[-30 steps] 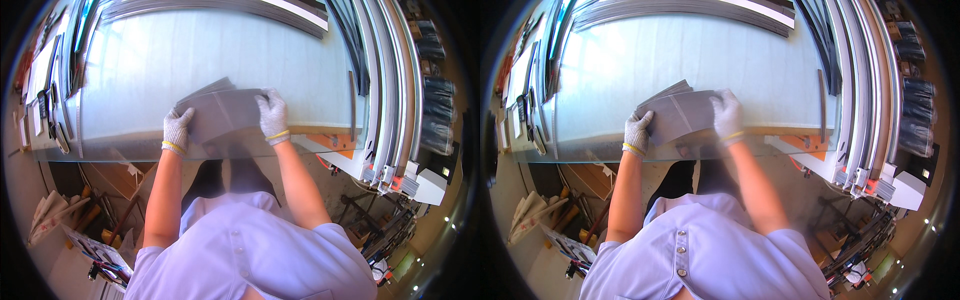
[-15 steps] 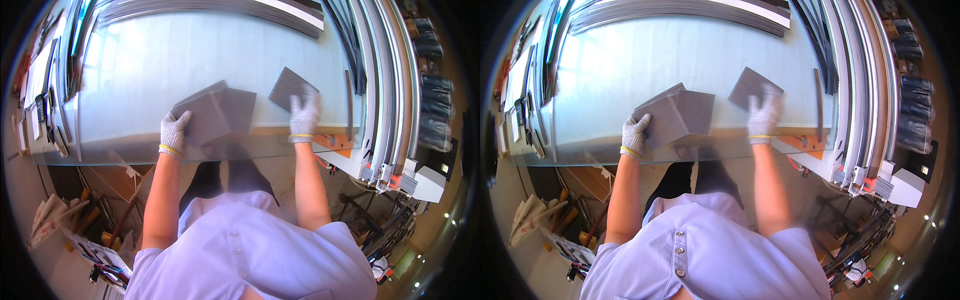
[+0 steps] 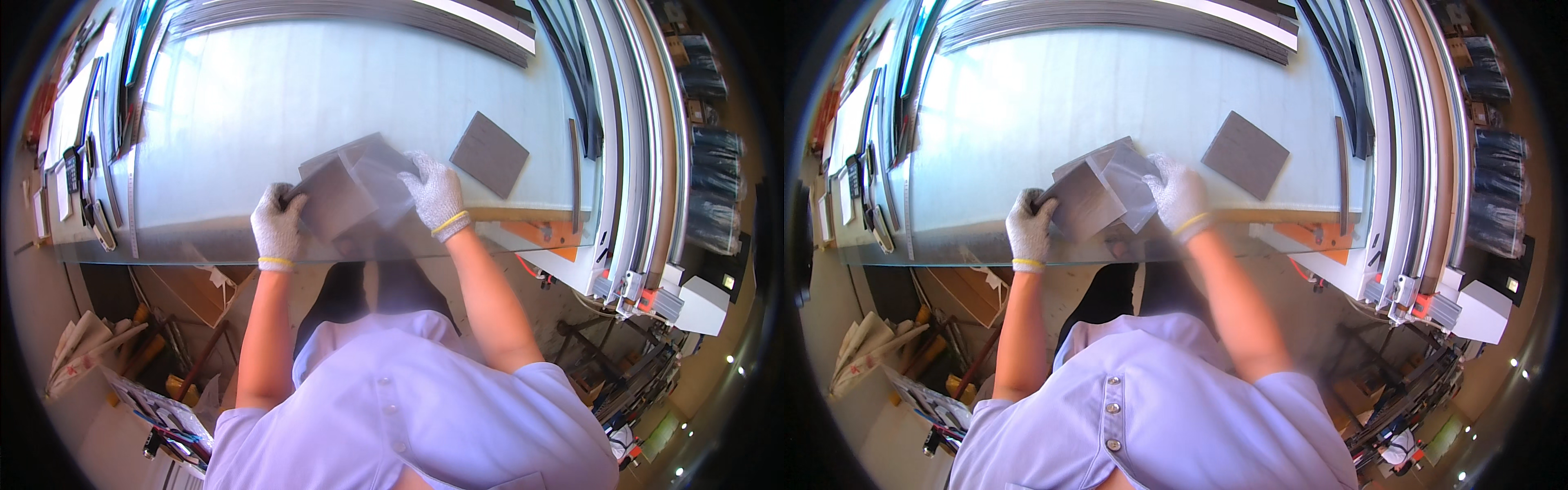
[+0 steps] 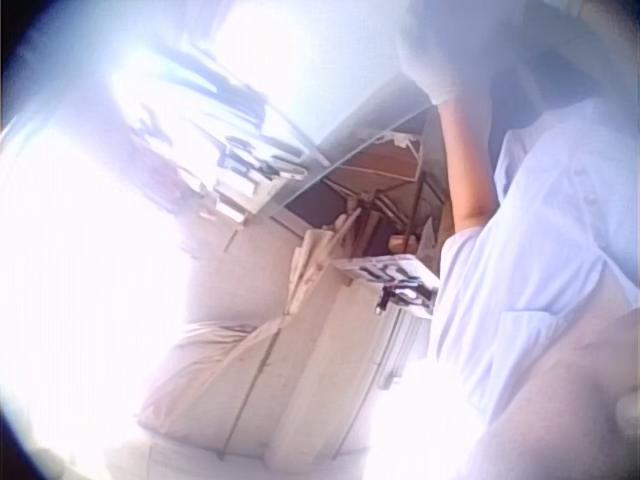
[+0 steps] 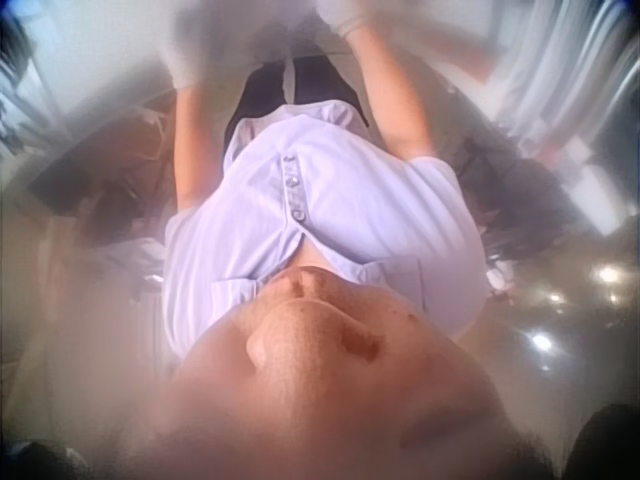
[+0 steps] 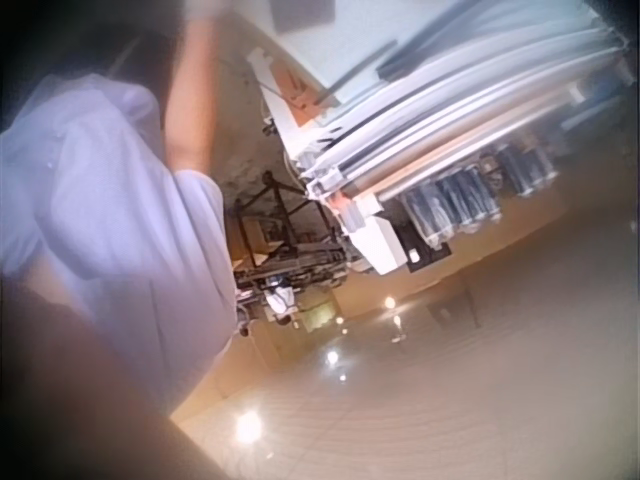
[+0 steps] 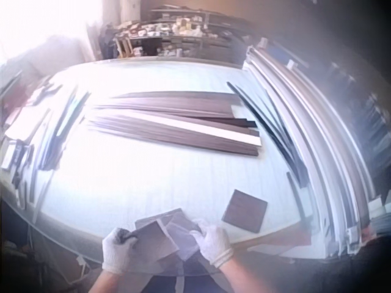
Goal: The person operates a cutting machine to process metal sheets, sorts and stacks the resulting pieces on a table, discards scrap material into a box, and then uses a large industrial press to bend a metal component.
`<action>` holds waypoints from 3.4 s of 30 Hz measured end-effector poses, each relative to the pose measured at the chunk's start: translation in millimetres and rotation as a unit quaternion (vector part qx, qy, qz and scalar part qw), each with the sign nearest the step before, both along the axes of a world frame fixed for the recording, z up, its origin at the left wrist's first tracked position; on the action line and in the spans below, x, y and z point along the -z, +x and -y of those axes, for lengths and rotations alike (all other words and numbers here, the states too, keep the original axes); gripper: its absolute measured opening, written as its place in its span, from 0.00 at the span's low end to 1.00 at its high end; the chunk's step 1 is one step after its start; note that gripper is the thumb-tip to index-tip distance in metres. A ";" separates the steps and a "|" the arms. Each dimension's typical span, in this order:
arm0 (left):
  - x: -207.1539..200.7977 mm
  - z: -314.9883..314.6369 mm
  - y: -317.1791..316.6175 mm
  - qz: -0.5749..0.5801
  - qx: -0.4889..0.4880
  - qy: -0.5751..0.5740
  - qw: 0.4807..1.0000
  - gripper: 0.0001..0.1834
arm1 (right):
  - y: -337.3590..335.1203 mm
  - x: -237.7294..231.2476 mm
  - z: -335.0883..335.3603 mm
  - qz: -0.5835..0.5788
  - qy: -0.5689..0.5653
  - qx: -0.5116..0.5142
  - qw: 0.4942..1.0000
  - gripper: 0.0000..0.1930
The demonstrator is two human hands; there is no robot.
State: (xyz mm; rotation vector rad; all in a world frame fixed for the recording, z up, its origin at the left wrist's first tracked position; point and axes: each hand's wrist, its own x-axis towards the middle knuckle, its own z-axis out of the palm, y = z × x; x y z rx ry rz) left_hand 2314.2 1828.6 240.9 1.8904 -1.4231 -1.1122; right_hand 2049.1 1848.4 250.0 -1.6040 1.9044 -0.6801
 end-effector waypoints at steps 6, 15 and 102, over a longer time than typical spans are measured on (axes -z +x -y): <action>-32.1 -7.0 27.4 -0.229 0.082 0.031 0.969 0.06 | 8.4 -20.0 6.5 0.202 0.116 -0.095 0.968 0.14; -20.9 19.7 56.8 -0.234 -0.117 -0.019 0.965 0.12 | 44.7 -18.8 -1.9 -0.042 -0.015 -0.135 0.990 0.24; -5.4 -21.8 96.2 -0.068 -0.178 0.019 0.981 0.13 | 38.8 6.0 -52.6 -0.194 -0.003 -0.189 0.963 0.40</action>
